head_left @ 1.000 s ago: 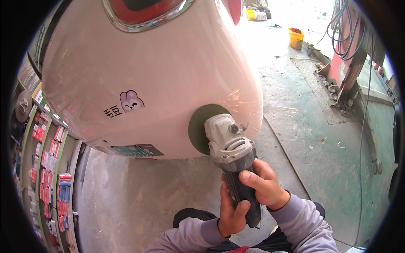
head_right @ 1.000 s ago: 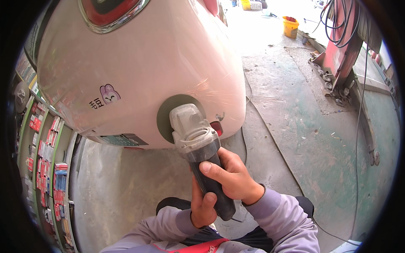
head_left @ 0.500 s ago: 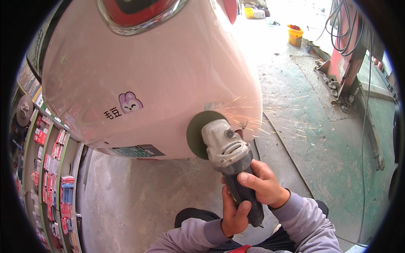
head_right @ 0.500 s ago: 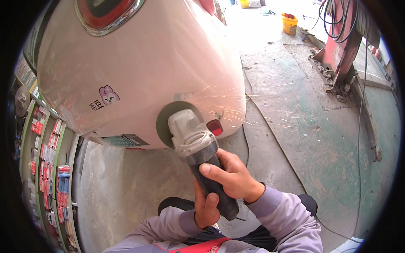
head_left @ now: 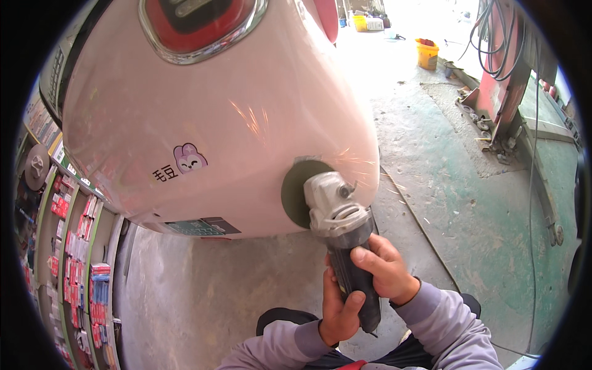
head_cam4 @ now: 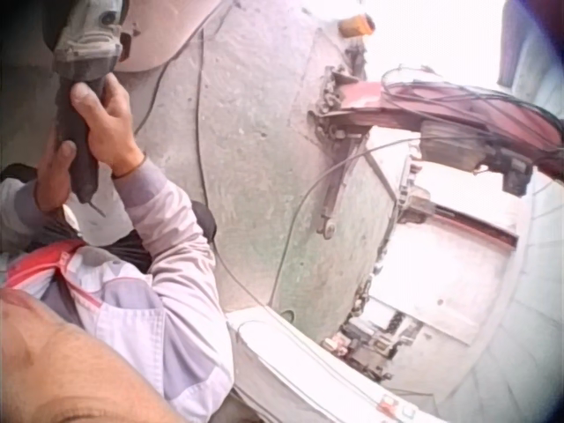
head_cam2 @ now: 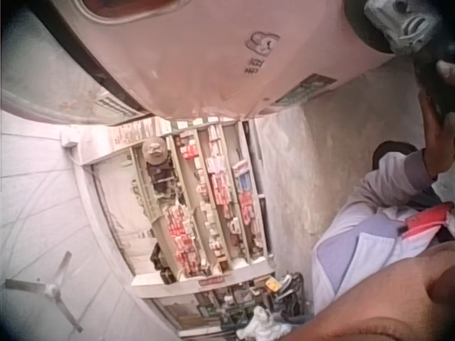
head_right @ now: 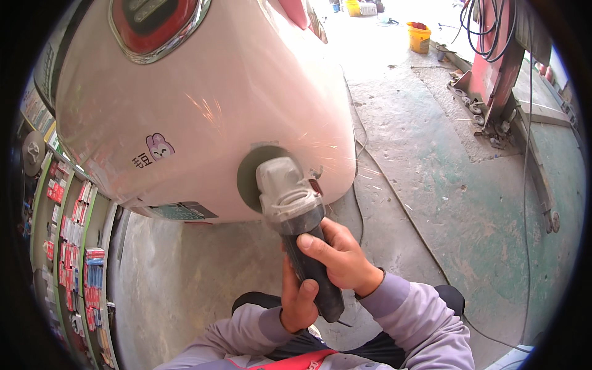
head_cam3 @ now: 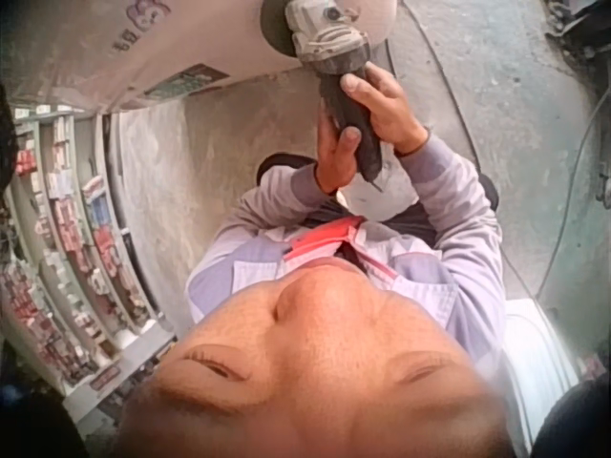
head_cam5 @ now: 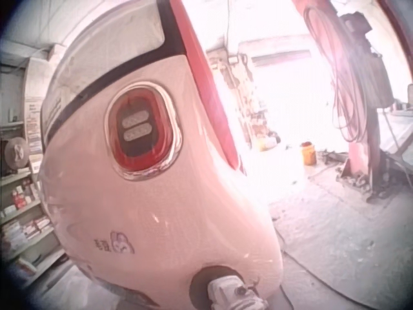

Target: The person uses an angle grinder to remove paint from the rear body panel of a pink scooter. They hold the tool with both hands and move it across the surface, creating sparks, then stop and inspect the area.

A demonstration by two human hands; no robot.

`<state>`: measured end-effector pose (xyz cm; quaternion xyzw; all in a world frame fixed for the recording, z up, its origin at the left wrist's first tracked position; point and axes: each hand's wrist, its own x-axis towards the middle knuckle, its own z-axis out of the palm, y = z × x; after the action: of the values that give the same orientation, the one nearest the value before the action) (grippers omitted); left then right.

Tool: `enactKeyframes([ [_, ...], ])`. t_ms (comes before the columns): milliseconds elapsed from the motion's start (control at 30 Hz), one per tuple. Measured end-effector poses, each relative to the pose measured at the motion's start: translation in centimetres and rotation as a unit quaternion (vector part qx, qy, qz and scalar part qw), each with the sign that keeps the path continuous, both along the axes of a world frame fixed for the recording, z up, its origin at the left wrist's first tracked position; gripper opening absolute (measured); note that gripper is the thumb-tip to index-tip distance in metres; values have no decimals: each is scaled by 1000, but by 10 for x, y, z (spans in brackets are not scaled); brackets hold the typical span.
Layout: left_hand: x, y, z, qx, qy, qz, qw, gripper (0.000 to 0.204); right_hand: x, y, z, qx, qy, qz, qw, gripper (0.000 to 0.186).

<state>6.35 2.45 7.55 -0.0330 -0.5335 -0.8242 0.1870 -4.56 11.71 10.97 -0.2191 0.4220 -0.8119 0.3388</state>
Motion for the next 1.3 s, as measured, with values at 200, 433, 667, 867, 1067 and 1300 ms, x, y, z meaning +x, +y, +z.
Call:
enactKeyframes([
  [200, 0, 0, 1, -17, -9, -2, 1000, 76, -2, 1, -1, 9, 4, -17, 1000, 58],
  [433, 1, 2, -1, -21, -9, 19, 1000, 74, -4, -2, -1, 12, 10, 32, 999, 57],
  [667, -5, 1, 2, -51, 14, 58, 997, 76, -7, -5, 1, 33, 40, 28, 998, 56],
  [867, -10, -7, 9, -49, 11, 24, 998, 79, -9, -6, 7, -6, 37, 0, 999, 56],
  [1067, -12, -6, 11, -63, 16, 32, 997, 82, -10, -8, 9, -6, 53, 5, 999, 55],
  [1300, -12, -6, 7, -67, 25, 43, 997, 82, -11, -8, 8, 30, 61, 26, 997, 56],
])
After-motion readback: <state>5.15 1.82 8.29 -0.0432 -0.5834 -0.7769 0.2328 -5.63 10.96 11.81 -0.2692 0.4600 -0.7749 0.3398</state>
